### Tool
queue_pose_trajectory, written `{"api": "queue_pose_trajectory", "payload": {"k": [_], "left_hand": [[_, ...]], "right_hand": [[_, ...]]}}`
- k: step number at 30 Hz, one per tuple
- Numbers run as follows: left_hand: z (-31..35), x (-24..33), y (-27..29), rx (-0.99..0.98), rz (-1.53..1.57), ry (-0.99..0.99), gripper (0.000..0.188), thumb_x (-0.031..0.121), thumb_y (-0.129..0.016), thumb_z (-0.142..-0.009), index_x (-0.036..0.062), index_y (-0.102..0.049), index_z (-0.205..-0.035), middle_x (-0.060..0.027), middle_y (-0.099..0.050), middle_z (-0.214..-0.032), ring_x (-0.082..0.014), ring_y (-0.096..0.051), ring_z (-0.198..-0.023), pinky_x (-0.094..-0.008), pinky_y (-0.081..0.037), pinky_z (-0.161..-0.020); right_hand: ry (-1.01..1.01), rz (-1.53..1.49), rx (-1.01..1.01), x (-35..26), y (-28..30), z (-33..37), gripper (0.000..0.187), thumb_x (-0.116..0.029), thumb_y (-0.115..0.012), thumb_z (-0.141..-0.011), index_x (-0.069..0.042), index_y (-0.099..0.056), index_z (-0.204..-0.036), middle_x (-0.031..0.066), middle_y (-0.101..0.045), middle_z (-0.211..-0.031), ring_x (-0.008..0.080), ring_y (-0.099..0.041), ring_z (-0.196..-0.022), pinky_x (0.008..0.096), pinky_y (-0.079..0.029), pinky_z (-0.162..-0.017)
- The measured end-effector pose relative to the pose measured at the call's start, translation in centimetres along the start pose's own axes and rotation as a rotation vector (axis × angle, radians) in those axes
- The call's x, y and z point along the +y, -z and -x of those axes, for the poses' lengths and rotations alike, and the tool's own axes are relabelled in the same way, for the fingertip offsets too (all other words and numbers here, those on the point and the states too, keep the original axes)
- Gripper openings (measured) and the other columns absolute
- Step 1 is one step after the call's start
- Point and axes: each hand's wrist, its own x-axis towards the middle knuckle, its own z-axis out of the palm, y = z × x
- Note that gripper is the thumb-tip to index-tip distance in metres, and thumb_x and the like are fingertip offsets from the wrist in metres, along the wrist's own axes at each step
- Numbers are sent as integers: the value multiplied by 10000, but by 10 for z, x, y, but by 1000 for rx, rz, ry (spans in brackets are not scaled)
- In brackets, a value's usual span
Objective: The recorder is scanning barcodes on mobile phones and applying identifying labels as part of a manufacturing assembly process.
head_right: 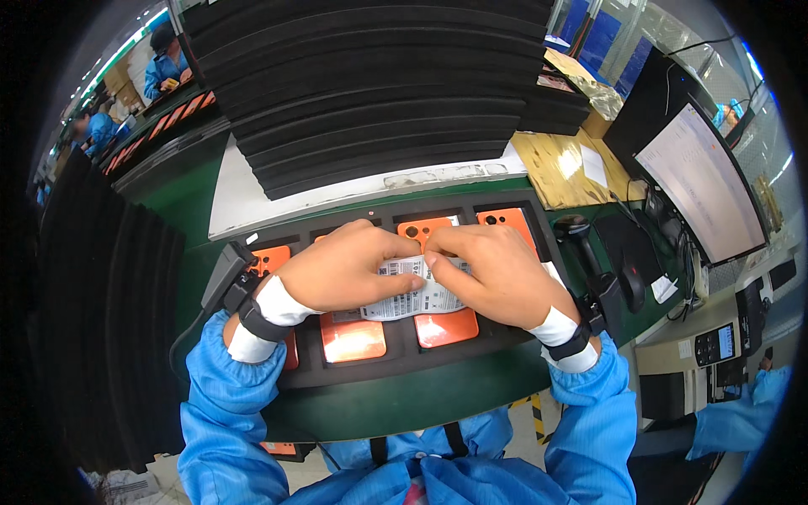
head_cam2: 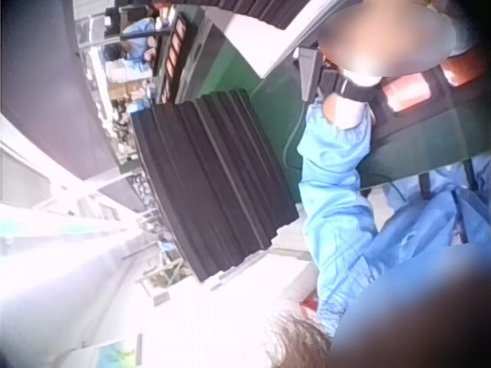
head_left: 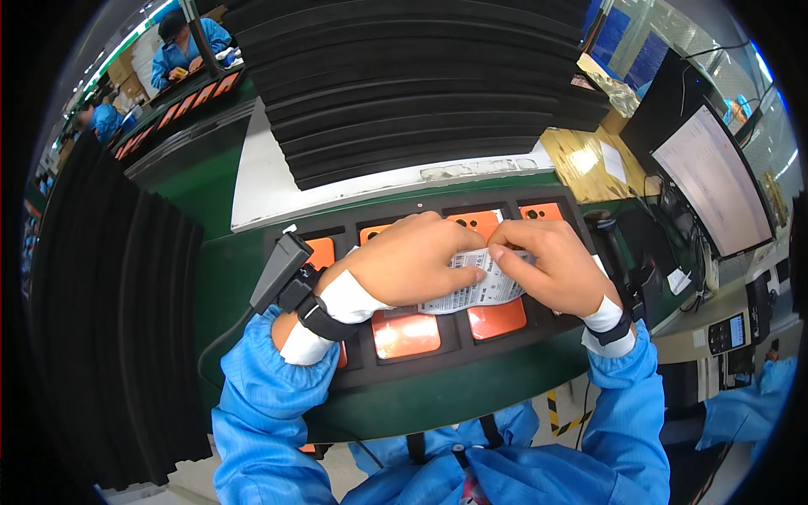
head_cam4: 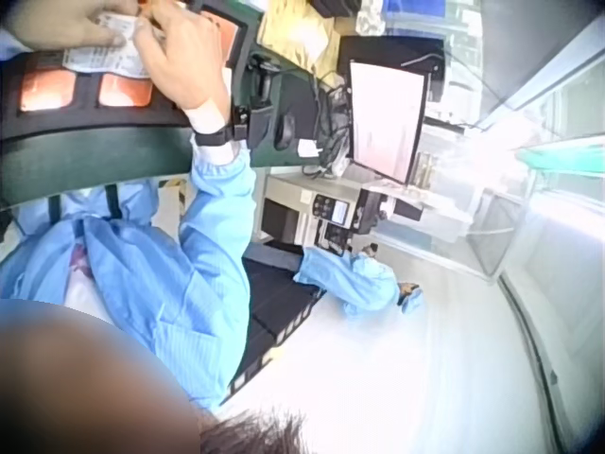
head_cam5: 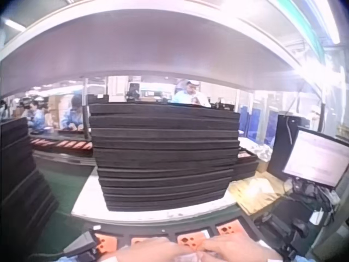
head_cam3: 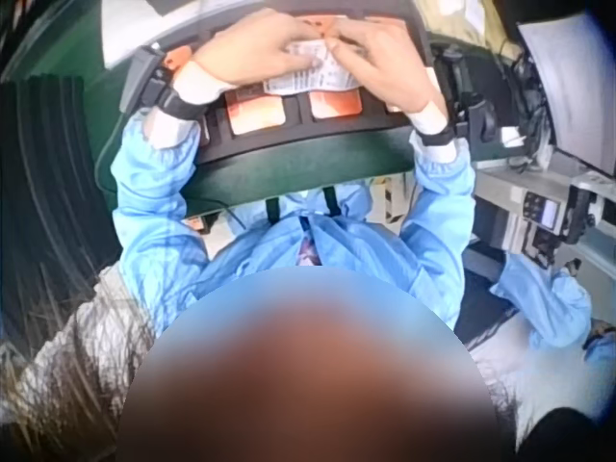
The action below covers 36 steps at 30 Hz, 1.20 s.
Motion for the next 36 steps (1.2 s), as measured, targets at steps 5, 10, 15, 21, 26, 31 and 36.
{"api": "queue_pose_trajectory", "payload": {"k": [5,10,15,21,26,31,36], "left_hand": [[0,1,0,-45,-8,55,363,283,-719,-984,-44,-771,-1133,-264,-759,-900,-388,-750,-792,-454,-580,-773],[2,3,1,-25,-47,52,333,290,-659,-1029,-5,-768,-1140,-239,-738,-833,-400,-728,-761,-477,-561,-739],[2,11,-3,133,-193,-31,269,266,-632,-1050,38,-762,-1110,-214,-708,-768,-411,-705,-739,-498,-539,-703],[12,4,7,377,-10,-93,302,273,-634,-1068,-2,-751,-1029,-218,-716,-802,-383,-717,-714,-428,-542,-670],[39,1,18,53,198,15,338,288,-652,-1077,-32,-746,-1024,-119,-716,-804,-154,-668,-702,-322,-524,-657],[48,-30,-12,-27,-33,-140,329,290,-604,-1086,-9,-730,-1141,-171,-744,-1122,-355,-639,-1199,-470,-375,-1144],[58,-19,8,22,-40,-133,286,267,-627,-1067,4,-739,-1075,-145,-728,-1039,-327,-658,-1103,-447,-411,-1092]], "right_hand": [[-19,-23,-12,0,-3,-2,250,-212,-615,-1011,10,-729,-1023,223,-722,-887,426,-702,-826,478,-539,-746],[-49,6,10,2,-3,-2,242,-208,-605,-1010,7,-717,-1008,228,-706,-880,445,-685,-817,470,-534,-738],[-242,-4,19,20,1,2,268,-216,-616,-1025,31,-710,-1067,229,-742,-932,392,-740,-893,442,-556,-792],[-269,-200,134,30,8,34,308,-201,-683,-1039,75,-716,-1172,158,-772,-911,186,-743,-863,337,-565,-798],[-334,-529,284,51,18,50,336,-72,-710,-1012,67,-668,-1315,125,-760,-1115,145,-729,-988,300,-580,-847],[-306,-686,171,41,-1,30,298,-7,-714,-998,49,-643,-1282,119,-676,-1280,170,-722,-1081,311,-582,-936],[-128,-616,-13,27,-31,-2,401,-183,-634,-1095,16,-584,-1439,106,-718,-1149,167,-701,-1118,329,-554,-981]]}}
